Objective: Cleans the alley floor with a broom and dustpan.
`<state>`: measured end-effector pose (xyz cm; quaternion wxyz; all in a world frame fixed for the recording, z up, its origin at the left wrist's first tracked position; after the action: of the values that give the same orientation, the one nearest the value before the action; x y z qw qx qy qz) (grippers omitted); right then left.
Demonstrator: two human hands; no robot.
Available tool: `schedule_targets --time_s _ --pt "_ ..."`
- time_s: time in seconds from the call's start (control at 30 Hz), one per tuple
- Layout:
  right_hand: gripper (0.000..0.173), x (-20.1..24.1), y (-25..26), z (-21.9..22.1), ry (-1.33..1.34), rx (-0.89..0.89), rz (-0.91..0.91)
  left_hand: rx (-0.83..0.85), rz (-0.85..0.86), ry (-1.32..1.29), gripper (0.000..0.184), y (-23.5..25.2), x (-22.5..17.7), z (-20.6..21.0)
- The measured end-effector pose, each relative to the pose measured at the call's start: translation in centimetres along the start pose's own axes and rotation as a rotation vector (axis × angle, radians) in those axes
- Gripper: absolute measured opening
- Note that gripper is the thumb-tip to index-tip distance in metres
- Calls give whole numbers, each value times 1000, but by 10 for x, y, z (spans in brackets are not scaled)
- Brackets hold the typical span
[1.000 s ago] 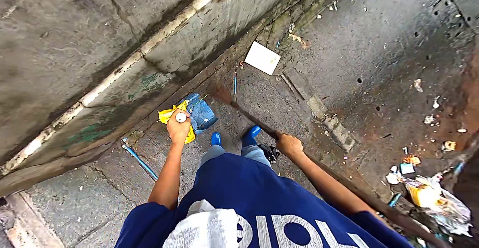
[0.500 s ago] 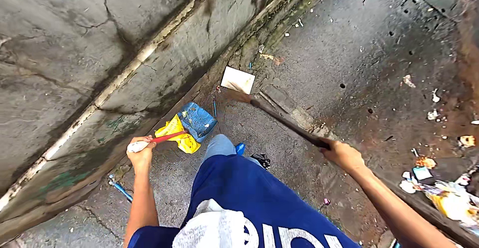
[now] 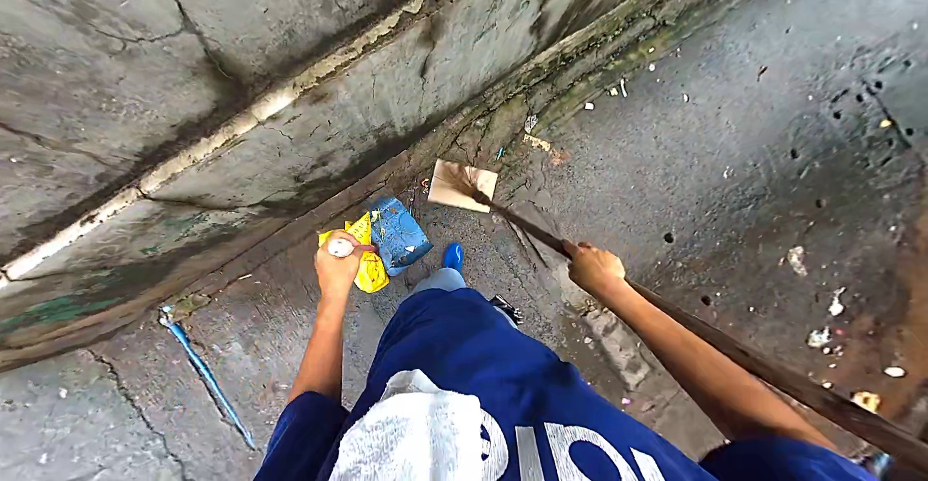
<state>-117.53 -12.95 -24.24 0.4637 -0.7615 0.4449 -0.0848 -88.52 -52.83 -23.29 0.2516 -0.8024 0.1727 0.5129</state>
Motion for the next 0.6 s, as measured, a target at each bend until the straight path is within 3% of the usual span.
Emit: schedule_targets --time_s 0.13,0.2,0.3,0.4,0.47,0.53,0.6 --pt "50 -84 -29 -47 -26 54 -78 -24 -48 5 16 9 -8 40" --pt "51 -99 -47 -61 -21 41 -75 -32 -33 15 15 12 -12 45" --pt "52 -87 -38 -58 21 54 -29 -60 -59 2 15 22 -12 49" --pt "51 -36 10 -37 -4 120 10 -70 -126 -6 18 22 -11 61" --pt "54 -11 33 -29 -103 178 -58 -71 -150 10 19 21 -14 69" --pt "57 -18 26 -28 -155 202 -156 -45 -159 44 19 19 -13 74" --pt "56 -61 14 -45 -135 185 -164 -22 -166 61 18 22 -14 78"
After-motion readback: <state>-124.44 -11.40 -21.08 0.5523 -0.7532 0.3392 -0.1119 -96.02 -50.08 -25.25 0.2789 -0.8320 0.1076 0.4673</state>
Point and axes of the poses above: each hand's wrist, its own y-axis towards the middle knuckle, its own z-axis out of the palm, x = y × z, the point moved 8 cm from there along y, towards the middle knuckle, and after that the axes turned 15 degrees about -y, right-handed, at the moved point
